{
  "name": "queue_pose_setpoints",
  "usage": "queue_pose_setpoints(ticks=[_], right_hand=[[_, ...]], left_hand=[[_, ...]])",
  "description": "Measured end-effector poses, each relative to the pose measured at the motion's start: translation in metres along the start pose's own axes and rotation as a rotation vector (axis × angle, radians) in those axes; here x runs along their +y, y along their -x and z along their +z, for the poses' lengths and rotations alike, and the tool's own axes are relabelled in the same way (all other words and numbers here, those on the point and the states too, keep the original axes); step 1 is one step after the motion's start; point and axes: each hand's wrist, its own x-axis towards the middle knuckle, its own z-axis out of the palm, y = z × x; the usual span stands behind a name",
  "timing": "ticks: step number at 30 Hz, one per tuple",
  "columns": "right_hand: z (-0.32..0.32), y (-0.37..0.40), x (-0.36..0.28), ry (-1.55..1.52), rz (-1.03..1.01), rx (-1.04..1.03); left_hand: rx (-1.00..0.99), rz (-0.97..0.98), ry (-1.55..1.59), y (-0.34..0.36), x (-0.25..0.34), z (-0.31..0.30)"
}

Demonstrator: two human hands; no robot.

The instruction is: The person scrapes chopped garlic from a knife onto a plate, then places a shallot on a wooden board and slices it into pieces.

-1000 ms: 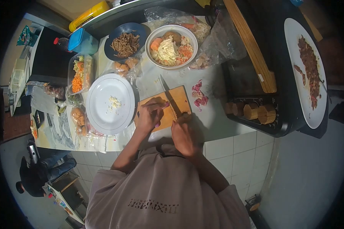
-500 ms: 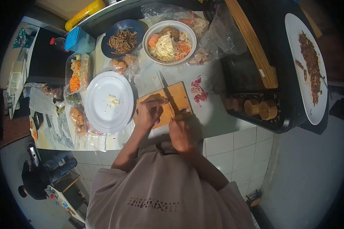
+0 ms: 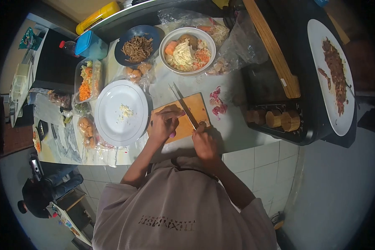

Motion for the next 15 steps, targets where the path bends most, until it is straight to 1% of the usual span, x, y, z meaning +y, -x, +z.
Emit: queue_pose_setpoints(ticks=[3, 4, 5, 6, 9, 10, 12, 13, 14, 15], right_hand=[[-0.012, 0.000, -0.002, -0.021, -0.008, -0.041], [-0.014, 0.001, -0.002, -0.021, -0.013, -0.041], [-0.016, 0.003, 0.001, -0.040, -0.063, -0.023], [-0.021, 0.004, 0.001, -0.058, -0.111, -0.004], [-0.033, 0.008, -0.008, -0.106, -0.129, -0.017], [-0.036, 0.010, -0.015, -0.106, -0.126, -0.019], [-0.038, 0.013, -0.025, -0.141, -0.064, 0.046], [-0.037, 0.014, -0.025, -0.143, -0.065, 0.044], [-0.036, 0.015, -0.025, -0.113, -0.117, 0.022], [-0.035, 0.016, -0.024, -0.083, -0.166, 0.000]], left_hand=[[-0.019, -0.004, -0.016, -0.001, 0.002, -0.004], [-0.055, -0.076, 0.007, -0.001, 0.007, -0.007], [-0.093, -0.146, 0.032, -0.001, 0.011, -0.008], [-0.091, -0.144, 0.033, -0.001, 0.009, -0.006], [-0.053, -0.155, 0.110, 0.002, 0.002, -0.001], [-0.057, -0.158, 0.106, 0.002, 0.003, -0.001], [-0.060, -0.163, 0.100, 0.002, 0.001, -0.002], [-0.025, -0.065, 0.058, 0.001, -0.002, -0.002], [0.009, 0.033, 0.018, 0.001, -0.004, -0.001], [0.008, 0.032, 0.020, 0.001, -0.005, -0.001]])
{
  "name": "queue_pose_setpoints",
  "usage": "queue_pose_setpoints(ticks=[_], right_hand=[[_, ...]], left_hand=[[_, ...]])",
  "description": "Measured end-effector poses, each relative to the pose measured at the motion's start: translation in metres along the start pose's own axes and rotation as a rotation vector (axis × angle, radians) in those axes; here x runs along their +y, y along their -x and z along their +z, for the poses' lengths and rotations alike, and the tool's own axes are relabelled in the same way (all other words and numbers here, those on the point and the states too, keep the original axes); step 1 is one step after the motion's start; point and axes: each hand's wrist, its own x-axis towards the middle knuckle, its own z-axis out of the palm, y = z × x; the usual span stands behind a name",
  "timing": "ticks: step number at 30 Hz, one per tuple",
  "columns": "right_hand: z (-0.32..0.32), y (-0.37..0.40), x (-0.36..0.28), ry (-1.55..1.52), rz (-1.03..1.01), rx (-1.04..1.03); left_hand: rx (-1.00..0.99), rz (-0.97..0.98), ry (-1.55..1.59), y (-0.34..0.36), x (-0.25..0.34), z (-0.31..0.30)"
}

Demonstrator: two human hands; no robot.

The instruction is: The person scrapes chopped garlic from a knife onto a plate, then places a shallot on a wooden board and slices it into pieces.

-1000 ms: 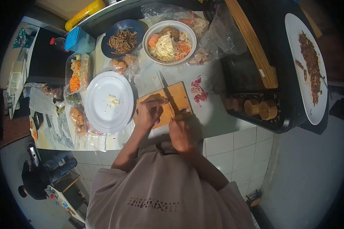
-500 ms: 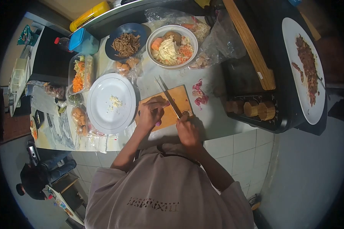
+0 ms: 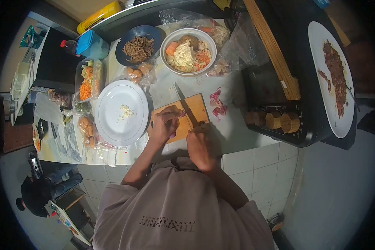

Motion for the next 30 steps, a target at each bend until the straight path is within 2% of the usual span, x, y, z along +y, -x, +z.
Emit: queue_pose_setpoints(ticks=[3, 7, 9, 14, 16, 18, 21, 26, 28, 30], right_hand=[[0.004, -0.001, -0.004, -0.108, 0.109, -0.004], [0.000, -0.001, -0.007, -0.125, 0.111, -0.010], [0.001, 0.000, -0.006, -0.075, 0.036, 0.003], [0.002, -0.001, -0.011, -0.066, 0.076, 0.018], [0.022, -0.004, -0.006, -0.072, 0.103, 0.017], [0.054, -0.006, -0.003, 0.204, 0.214, 0.140], [0.058, -0.010, 0.003, 0.161, 0.249, 0.084], [0.052, -0.011, 0.015, 0.200, 0.203, 0.060], [0.054, -0.011, 0.024, 0.222, 0.097, 0.200], [0.052, -0.010, 0.028, 0.222, 0.111, 0.172]], left_hand=[[-0.017, -0.027, -0.016, 0.001, 0.000, 0.000], [-0.024, -0.057, -0.029, 0.001, -0.001, 0.001], [-0.031, -0.062, -0.038, 0.001, -0.004, 0.001], [0.051, 0.005, -0.015, 0.001, -0.005, 0.006], [-0.006, -0.070, -0.023, 0.001, -0.004, 0.002], [-0.065, -0.148, -0.026, 0.004, -0.005, 0.001], [-0.018, -0.078, -0.023, 0.005, -0.010, 0.003], [-0.080, -0.141, -0.061, -0.001, 0.005, -0.004], [-0.062, -0.096, -0.030, -0.002, 0.007, -0.005], [-0.044, -0.063, 0.001, -0.001, 0.007, -0.006]])
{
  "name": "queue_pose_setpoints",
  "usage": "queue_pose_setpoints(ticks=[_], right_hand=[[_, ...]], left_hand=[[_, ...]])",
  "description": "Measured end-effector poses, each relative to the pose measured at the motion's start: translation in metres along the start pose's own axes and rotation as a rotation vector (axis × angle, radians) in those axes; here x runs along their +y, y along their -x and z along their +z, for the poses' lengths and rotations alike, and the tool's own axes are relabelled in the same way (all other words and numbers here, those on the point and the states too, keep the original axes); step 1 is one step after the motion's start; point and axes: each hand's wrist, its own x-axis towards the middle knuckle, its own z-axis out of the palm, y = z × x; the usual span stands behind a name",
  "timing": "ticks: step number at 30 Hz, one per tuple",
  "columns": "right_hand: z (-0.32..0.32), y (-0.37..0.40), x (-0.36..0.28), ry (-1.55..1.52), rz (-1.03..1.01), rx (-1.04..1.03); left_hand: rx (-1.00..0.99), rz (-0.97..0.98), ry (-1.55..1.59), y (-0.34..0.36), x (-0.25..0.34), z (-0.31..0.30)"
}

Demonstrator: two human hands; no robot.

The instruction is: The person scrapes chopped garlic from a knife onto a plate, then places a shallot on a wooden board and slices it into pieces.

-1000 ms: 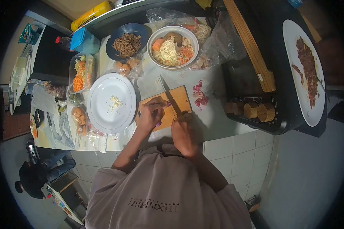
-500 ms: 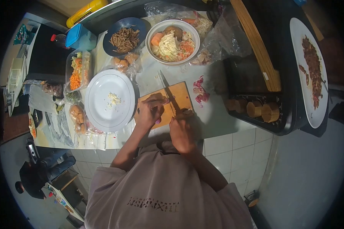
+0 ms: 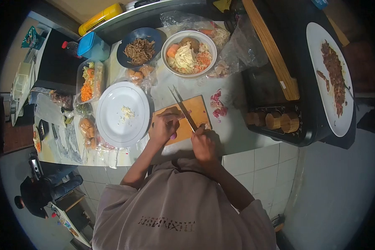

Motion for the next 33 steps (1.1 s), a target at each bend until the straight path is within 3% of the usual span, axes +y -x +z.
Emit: queue_pose_setpoints(ticks=[7, 10, 19, 33], right_hand=[[-0.035, -0.006, 0.004, -0.149, -0.012, -0.158], [-0.048, 0.001, -0.003, -0.197, -0.098, -0.092], [-0.061, -0.003, -0.020, -0.267, 0.008, -0.140], [-0.069, -0.002, -0.030, -0.222, -0.076, -0.145]], left_hand=[[-0.025, 0.032, -0.044, -0.002, 0.004, -0.004], [-0.018, 0.010, -0.015, 0.000, 0.006, -0.004], [0.063, 0.033, -0.090, 0.001, 0.004, 0.000], [0.053, 0.031, -0.069, 0.003, -0.006, 0.007]])
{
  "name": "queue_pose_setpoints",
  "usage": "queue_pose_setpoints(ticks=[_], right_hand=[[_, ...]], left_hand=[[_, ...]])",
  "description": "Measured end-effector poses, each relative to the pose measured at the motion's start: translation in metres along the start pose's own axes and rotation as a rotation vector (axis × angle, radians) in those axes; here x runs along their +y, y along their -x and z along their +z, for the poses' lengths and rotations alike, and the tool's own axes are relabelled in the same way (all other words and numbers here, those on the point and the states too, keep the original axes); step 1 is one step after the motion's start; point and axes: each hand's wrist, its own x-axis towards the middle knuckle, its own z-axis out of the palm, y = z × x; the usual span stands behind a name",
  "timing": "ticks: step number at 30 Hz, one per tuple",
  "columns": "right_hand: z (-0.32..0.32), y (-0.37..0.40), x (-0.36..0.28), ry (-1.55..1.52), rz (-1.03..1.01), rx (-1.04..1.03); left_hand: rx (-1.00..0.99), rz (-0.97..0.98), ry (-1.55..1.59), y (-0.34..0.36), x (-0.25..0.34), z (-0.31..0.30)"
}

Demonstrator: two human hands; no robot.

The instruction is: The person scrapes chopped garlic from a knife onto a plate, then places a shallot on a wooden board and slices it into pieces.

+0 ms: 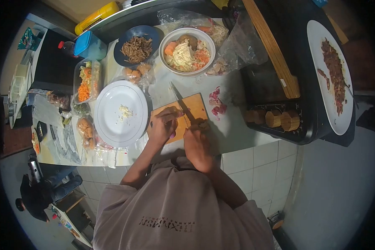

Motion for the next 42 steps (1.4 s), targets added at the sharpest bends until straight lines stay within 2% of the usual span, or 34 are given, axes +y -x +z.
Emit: queue_pose_setpoints(ticks=[3, 5, 7, 8, 10, 14, 15, 17, 21, 24, 27, 30, 32, 33, 35, 38, 42], right_hand=[[0.006, 0.001, 0.000, 0.032, 0.013, 0.007], [0.011, 0.003, 0.002, 0.050, 0.023, 0.002], [0.016, 0.007, 0.004, 0.125, -0.083, 0.139], [0.025, 0.005, 0.007, 0.126, -0.082, 0.135], [0.048, -0.003, 0.013, 0.178, 0.058, 0.083], [0.056, -0.002, 0.016, 0.134, 0.146, 0.098], [0.055, -0.004, 0.017, 0.158, 0.135, 0.100], [0.054, -0.003, 0.018, 0.179, 0.123, 0.100], [0.043, -0.010, 0.034, 0.219, 0.034, 0.093], [0.033, -0.010, 0.043, 0.226, -0.018, 0.119], [0.022, -0.008, 0.039, 0.105, -0.044, 0.090], [0.010, -0.004, 0.024, 0.037, 0.004, 0.077], [-0.007, -0.005, 0.011, -0.009, 0.068, -0.112], [-0.003, -0.005, 0.011, -0.009, 0.071, -0.112], [0.009, -0.004, 0.014, 0.006, 0.024, -0.026], [0.016, -0.003, 0.012, -0.036, -0.019, 0.081], [0.013, -0.005, 0.003, -0.039, 0.020, 0.047]], left_hand=[[0.014, 0.007, -0.003, 0.000, -0.001, 0.000], [0.025, 0.077, -0.013, -0.001, -0.002, 0.000], [0.000, 0.060, -0.018, 0.000, -0.001, -0.002], [-0.027, 0.044, -0.024, 0.000, 0.000, -0.003], [-0.003, 0.057, 0.015, -0.002, 0.002, -0.001], [0.019, 0.075, 0.049, -0.001, -0.001, 0.000], [0.023, 0.086, 0.050, -0.002, -0.001, 0.000], [-0.074, -0.062, 0.041, 0.003, -0.001, -0.003], [-0.074, -0.055, 0.008, 0.000, 0.002, -0.007], [-0.058, 0.019, 0.003, -0.002, 0.009, -0.009], [-0.015, 0.089, 0.030, -0.003, 0.006, -0.008], [-0.063, 0.001, 0.057, 0.000, 0.008, -0.010], [-0.077, -0.087, 0.102, 0.002, 0.009, -0.008], [-0.079, -0.087, 0.103, 0.003, 0.005, -0.006], [-0.012, 0.039, 0.062, 0.005, -0.006, 0.000], [-0.004, 0.036, 0.059, 0.006, -0.006, 0.001], [-0.037, -0.036, 0.087, 0.005, -0.001, -0.002]])
